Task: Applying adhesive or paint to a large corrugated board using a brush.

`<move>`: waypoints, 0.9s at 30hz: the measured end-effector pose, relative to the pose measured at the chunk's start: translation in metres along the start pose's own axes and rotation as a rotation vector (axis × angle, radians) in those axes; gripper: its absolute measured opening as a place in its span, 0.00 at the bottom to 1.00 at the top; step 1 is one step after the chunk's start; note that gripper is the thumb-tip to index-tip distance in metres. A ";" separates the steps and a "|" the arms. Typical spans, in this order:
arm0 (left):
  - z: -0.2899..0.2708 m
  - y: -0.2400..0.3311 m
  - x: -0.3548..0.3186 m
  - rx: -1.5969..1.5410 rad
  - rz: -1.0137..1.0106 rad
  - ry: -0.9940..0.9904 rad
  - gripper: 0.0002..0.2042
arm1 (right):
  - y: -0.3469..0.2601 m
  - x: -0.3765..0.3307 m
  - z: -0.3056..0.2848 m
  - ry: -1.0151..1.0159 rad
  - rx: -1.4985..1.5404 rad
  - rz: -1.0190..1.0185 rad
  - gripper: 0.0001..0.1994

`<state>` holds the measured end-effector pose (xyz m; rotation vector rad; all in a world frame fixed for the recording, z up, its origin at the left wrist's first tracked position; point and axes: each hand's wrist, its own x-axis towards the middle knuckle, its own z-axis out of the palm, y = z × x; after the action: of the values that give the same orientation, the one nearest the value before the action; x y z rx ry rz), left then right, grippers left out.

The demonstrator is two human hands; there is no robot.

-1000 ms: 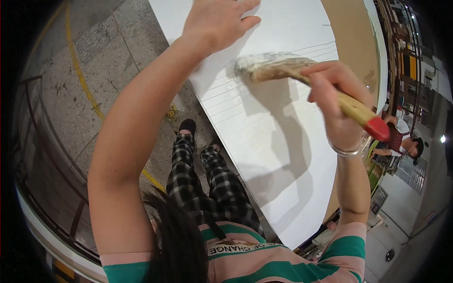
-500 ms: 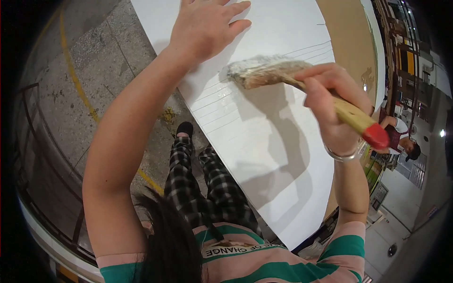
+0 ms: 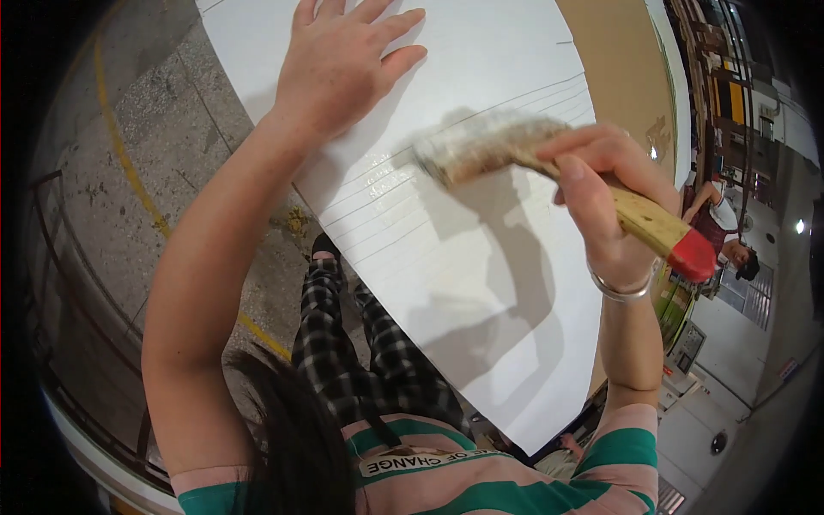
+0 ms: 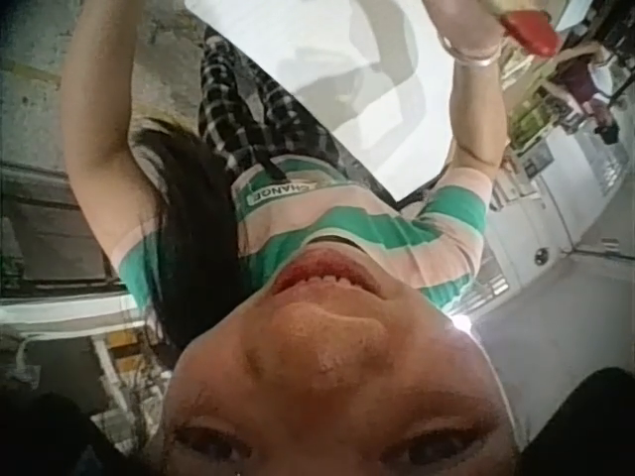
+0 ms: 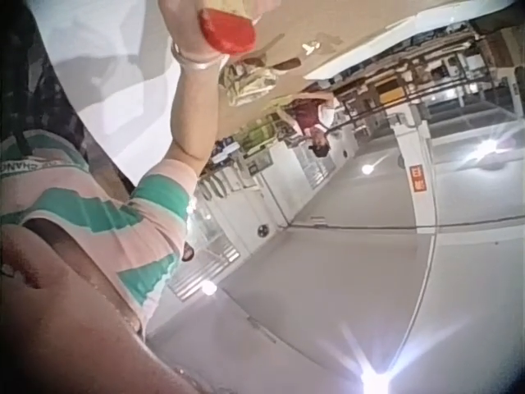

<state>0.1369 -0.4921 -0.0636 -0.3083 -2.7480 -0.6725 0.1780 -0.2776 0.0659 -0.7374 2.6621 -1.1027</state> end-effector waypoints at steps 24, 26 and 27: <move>0.019 -0.010 -0.008 0.124 0.068 0.060 0.17 | 0.022 -0.005 -0.026 0.052 0.117 0.095 0.03; 0.018 -0.008 -0.009 0.099 0.047 0.043 0.17 | 0.025 0.001 -0.025 0.092 0.112 0.100 0.04; 0.018 -0.008 -0.009 0.089 0.054 0.065 0.17 | 0.031 0.003 -0.023 0.058 0.110 0.082 0.04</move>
<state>0.1390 -0.4914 -0.0851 -0.3340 -2.6880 -0.5356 0.1559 -0.2459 0.0608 -0.5806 2.6275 -1.2543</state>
